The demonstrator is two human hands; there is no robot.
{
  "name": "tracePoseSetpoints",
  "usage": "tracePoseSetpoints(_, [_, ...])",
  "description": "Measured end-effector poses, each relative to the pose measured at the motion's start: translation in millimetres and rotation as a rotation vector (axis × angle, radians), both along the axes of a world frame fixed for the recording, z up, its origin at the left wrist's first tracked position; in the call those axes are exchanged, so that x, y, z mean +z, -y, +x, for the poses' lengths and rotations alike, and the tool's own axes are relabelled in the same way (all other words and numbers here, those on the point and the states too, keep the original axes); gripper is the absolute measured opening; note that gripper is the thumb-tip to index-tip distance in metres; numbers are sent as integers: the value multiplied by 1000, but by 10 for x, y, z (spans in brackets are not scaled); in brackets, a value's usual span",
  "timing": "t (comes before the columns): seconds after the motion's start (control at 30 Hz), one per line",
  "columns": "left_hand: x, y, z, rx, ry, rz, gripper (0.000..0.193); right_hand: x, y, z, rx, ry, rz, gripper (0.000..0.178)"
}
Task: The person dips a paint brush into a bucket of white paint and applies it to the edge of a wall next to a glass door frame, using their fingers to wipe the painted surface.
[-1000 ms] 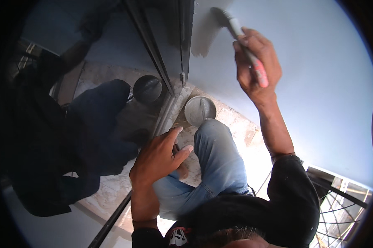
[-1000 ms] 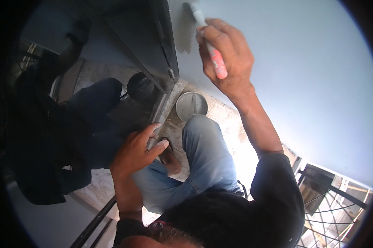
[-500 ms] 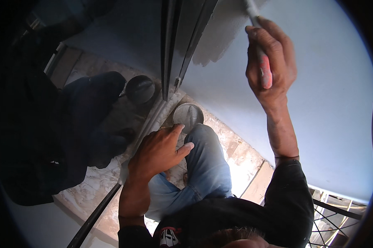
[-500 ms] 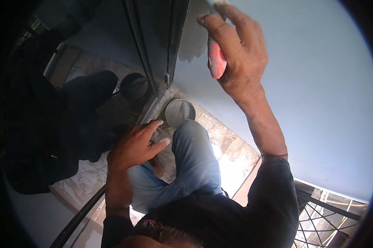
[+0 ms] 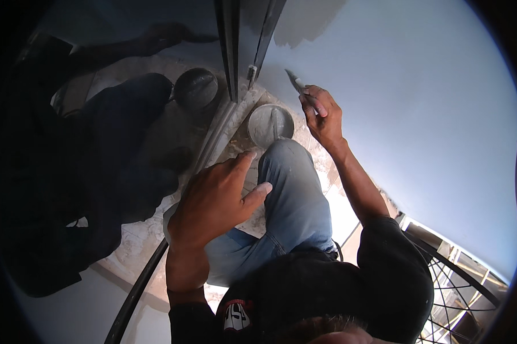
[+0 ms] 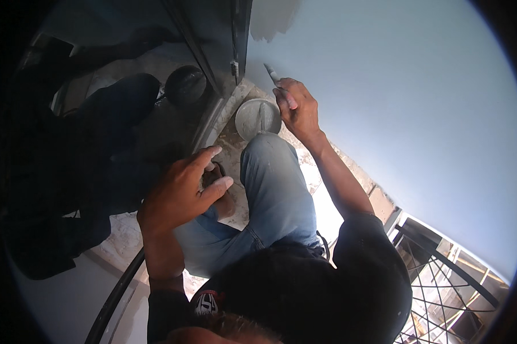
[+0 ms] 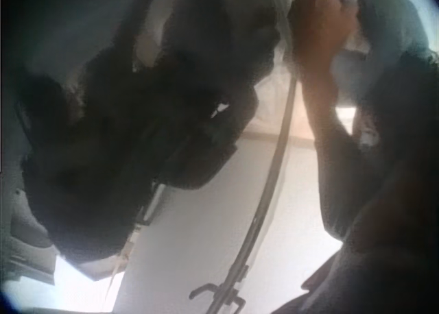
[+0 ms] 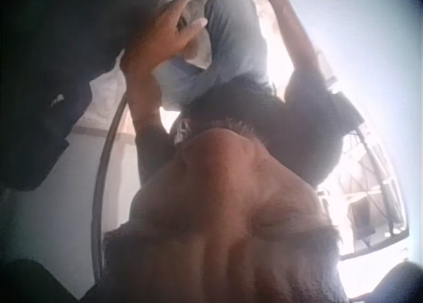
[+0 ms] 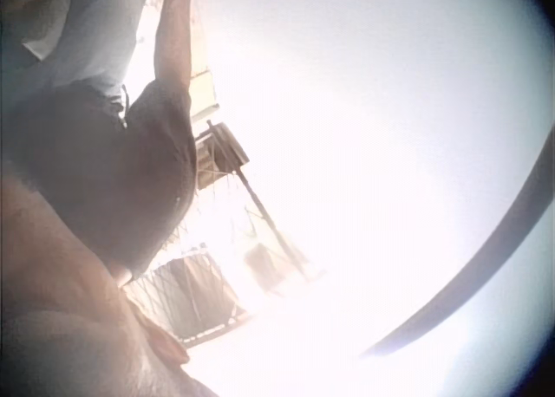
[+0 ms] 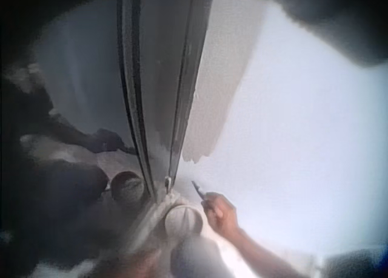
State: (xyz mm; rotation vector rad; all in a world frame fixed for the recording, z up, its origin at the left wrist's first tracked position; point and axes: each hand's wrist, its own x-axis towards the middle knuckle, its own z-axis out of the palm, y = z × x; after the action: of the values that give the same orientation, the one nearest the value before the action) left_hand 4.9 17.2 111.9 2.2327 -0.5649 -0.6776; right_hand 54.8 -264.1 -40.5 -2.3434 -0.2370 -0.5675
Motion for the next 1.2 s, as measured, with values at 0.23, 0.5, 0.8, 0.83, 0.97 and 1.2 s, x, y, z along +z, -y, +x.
tracePoseSetpoints(0.23, [-63,10,8,-17,-131,163,64,-1506,272,-183,-216,-562,576,21])
tracePoseSetpoints(0.5, [-204,48,186,4,-153,236,63,-2007,164,-86,-182,-632,441,21])
tracePoseSetpoints(0.8, [-1287,608,992,-121,-301,353,61,-2420,-78,-45,-200,-392,253,22])
tracePoseSetpoints(0.83, [-1548,645,1044,-139,-311,389,60,-2427,-71,-70,-203,-413,284,22])
tracePoseSetpoints(0.97, [-2504,658,1214,-135,-552,523,57,-2392,-65,-78,-239,-428,347,21])
tracePoseSetpoints(1.2, [-4157,534,565,318,-366,257,54,-2396,-84,-165,-179,-507,304,21])
